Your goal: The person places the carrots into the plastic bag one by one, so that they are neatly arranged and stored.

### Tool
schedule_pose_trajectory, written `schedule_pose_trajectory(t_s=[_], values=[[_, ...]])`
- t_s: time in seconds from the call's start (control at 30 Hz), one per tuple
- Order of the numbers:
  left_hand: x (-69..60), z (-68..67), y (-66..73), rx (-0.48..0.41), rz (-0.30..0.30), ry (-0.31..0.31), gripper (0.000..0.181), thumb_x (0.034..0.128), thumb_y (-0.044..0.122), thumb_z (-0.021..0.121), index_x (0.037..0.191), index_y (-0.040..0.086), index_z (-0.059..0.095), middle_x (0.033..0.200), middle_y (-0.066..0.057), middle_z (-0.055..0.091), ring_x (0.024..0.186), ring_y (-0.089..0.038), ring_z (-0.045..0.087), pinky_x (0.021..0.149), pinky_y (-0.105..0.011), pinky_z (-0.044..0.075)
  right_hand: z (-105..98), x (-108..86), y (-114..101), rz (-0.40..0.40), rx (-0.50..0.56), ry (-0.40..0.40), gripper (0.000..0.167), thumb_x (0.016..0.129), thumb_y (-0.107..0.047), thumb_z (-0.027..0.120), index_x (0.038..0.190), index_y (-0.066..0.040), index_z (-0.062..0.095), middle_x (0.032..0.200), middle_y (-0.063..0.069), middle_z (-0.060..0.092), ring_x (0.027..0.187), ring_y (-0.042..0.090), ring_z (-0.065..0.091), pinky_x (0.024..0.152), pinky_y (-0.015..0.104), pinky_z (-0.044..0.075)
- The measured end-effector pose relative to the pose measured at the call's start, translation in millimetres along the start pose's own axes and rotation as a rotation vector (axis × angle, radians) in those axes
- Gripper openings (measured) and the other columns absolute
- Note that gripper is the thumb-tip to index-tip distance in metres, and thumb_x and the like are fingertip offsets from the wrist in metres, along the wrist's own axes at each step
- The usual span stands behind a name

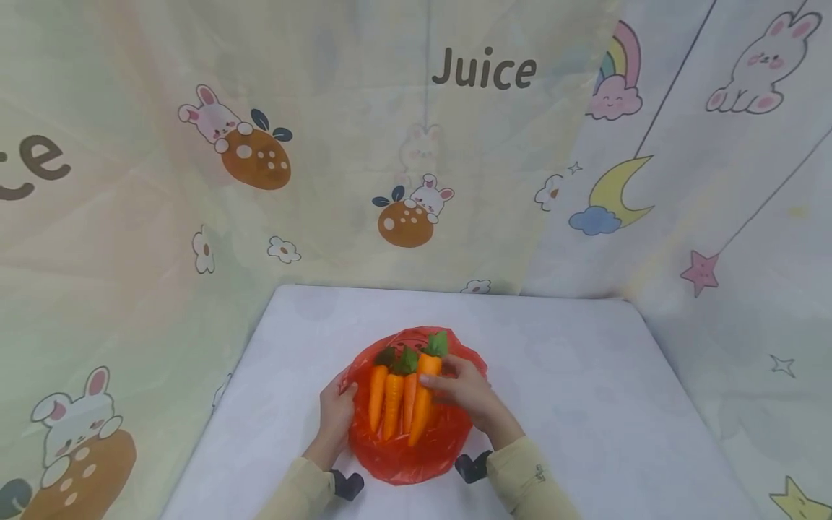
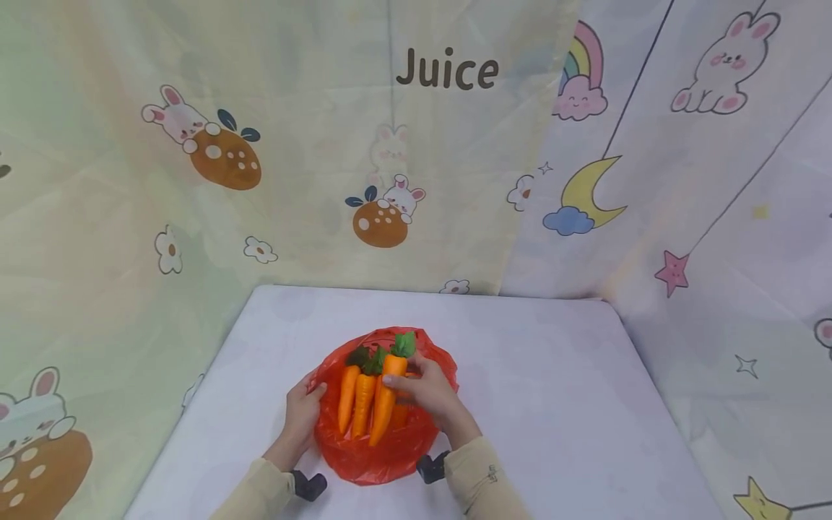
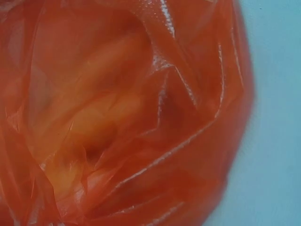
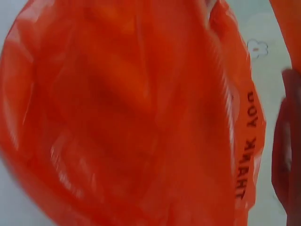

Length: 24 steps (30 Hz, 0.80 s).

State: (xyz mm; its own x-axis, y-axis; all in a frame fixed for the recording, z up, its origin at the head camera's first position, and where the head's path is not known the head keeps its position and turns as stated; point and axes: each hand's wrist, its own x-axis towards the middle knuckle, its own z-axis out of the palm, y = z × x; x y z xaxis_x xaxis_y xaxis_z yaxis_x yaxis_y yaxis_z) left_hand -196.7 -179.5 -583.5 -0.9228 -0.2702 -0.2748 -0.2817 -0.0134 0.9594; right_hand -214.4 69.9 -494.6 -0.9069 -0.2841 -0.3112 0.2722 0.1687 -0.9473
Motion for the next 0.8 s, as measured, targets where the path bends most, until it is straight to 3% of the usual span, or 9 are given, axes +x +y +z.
schedule_pose_trajectory(t_s=[0.27, 0.43, 0.53, 0.8], values=[[3.5, -1.2, 2.6, -0.004, 0.002, 0.005, 0.044, 0.1062, 0.019, 0.053, 0.149, 0.015, 0.049, 0.143, -0.007, 0.057, 0.129, -0.031, 0.055, 0.107, -0.047, 0.044, 3.9, 22.7, -2.8, -0.030, 0.138, 0.169, 0.075, 0.086, -0.043, 0.080, 0.143, -0.004, 0.050, 0.138, 0.016, 0.056, 0.111, 0.031, 0.063, 0.097, 0.053, 0.052], [3.6, -0.7, 4.6, -0.002, 0.002, 0.008, 0.044, 0.1061, 0.017, 0.053, 0.150, 0.012, 0.048, 0.144, -0.009, 0.056, 0.129, -0.032, 0.054, 0.107, -0.047, 0.043, -1.0, 32.2, 5.4, -0.007, 0.126, 0.262, 0.078, 0.086, -0.041, 0.080, 0.144, -0.001, 0.047, 0.140, 0.019, 0.054, 0.112, 0.033, 0.063, 0.092, 0.048, 0.056], [3.1, -0.5, 4.8, -0.002, 0.001, 0.009, 0.044, 0.1062, 0.017, 0.053, 0.150, 0.012, 0.048, 0.144, -0.009, 0.056, 0.129, -0.032, 0.054, 0.108, -0.047, 0.043, -1.2, 36.3, 11.3, 0.016, 0.043, 0.320, 0.078, 0.087, -0.039, 0.080, 0.145, -0.001, 0.045, 0.140, 0.020, 0.053, 0.115, 0.035, 0.062, 0.090, 0.045, 0.057], [3.9, -0.7, 3.0, -0.011, -0.001, 0.004, 0.044, 0.1064, 0.018, 0.052, 0.150, 0.013, 0.048, 0.144, -0.008, 0.056, 0.129, -0.031, 0.055, 0.107, -0.046, 0.044, 2.5, 39.3, 21.7, 0.029, -0.383, 0.438, 0.070, 0.089, -0.036, 0.080, 0.140, -0.001, 0.049, 0.127, 0.017, 0.060, 0.107, 0.032, 0.060, 0.092, 0.051, 0.056]])
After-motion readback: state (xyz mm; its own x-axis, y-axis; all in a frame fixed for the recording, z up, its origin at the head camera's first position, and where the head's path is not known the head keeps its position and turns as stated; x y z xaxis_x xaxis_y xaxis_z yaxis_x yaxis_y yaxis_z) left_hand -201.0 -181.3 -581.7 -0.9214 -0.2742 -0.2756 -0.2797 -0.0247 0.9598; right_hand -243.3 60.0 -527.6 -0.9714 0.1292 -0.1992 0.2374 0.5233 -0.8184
